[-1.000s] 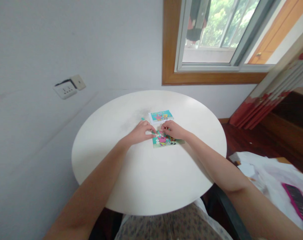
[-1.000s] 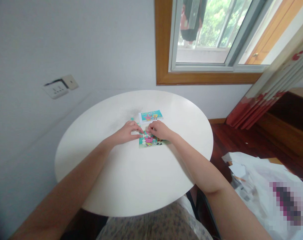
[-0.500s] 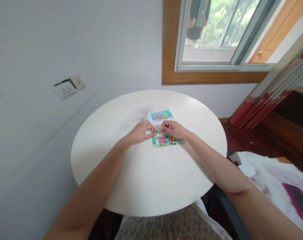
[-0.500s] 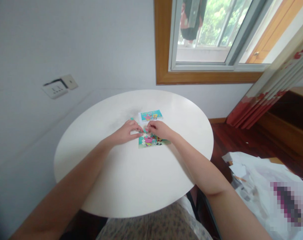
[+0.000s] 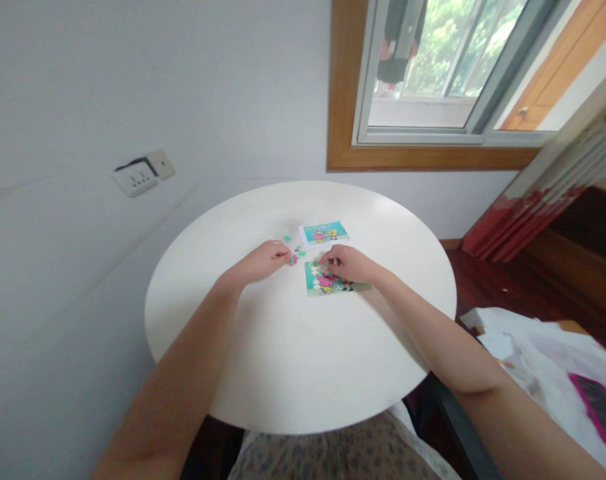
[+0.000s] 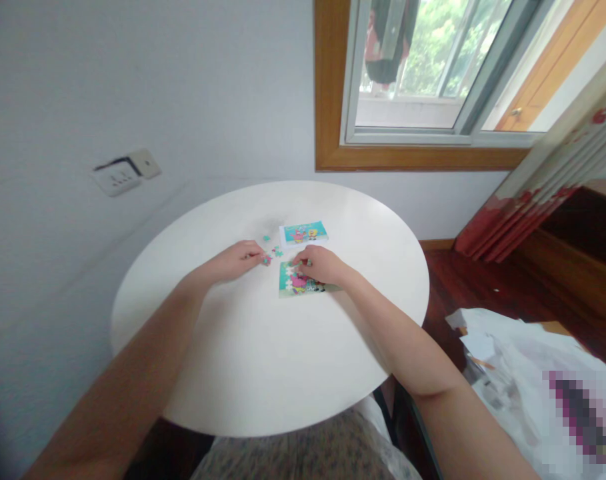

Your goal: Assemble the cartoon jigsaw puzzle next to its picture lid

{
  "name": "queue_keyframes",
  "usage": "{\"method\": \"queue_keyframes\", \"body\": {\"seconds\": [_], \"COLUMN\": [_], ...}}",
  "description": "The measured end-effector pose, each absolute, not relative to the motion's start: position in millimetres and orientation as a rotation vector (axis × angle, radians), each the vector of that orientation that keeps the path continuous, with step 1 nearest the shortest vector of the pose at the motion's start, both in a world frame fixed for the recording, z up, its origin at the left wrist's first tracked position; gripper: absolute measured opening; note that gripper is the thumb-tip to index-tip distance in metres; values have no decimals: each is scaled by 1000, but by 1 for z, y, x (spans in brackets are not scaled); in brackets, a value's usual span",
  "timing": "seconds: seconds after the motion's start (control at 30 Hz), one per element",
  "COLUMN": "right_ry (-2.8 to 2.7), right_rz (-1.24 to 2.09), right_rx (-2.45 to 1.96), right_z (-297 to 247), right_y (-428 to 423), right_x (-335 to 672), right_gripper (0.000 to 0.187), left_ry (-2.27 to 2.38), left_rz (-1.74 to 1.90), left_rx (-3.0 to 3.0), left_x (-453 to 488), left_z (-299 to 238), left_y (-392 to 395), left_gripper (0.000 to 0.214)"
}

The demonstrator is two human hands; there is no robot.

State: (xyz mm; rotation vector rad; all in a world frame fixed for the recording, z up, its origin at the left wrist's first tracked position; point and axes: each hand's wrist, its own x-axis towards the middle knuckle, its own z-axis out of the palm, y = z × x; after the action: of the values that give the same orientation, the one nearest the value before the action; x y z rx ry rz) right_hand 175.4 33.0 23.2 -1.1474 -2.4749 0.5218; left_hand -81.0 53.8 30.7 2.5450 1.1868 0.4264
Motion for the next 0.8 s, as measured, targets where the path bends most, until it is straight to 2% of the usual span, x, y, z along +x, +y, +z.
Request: {"method": "queue_keyframes", "body": {"seconds": [0.4, 0.5, 0.8], "right_ry": [-2595, -2579, -2568], "right_rz": [454, 464, 456], "right_rx": [-1343, -1360, -1371], "right_z": [26, 26, 22], "right_y": [15, 15, 16], "right_x": [154, 153, 150], "right_gripper": [26, 23, 17], "left_ry": [1467, 1546, 1072], "left_rz": [428, 452, 386], "left_rx": [2590, 2565, 2616], "left_x": [-85, -85, -60], "left_z": [24, 24, 22], "left_y": [53, 51, 41], "left_gripper": [18, 25, 33]}}
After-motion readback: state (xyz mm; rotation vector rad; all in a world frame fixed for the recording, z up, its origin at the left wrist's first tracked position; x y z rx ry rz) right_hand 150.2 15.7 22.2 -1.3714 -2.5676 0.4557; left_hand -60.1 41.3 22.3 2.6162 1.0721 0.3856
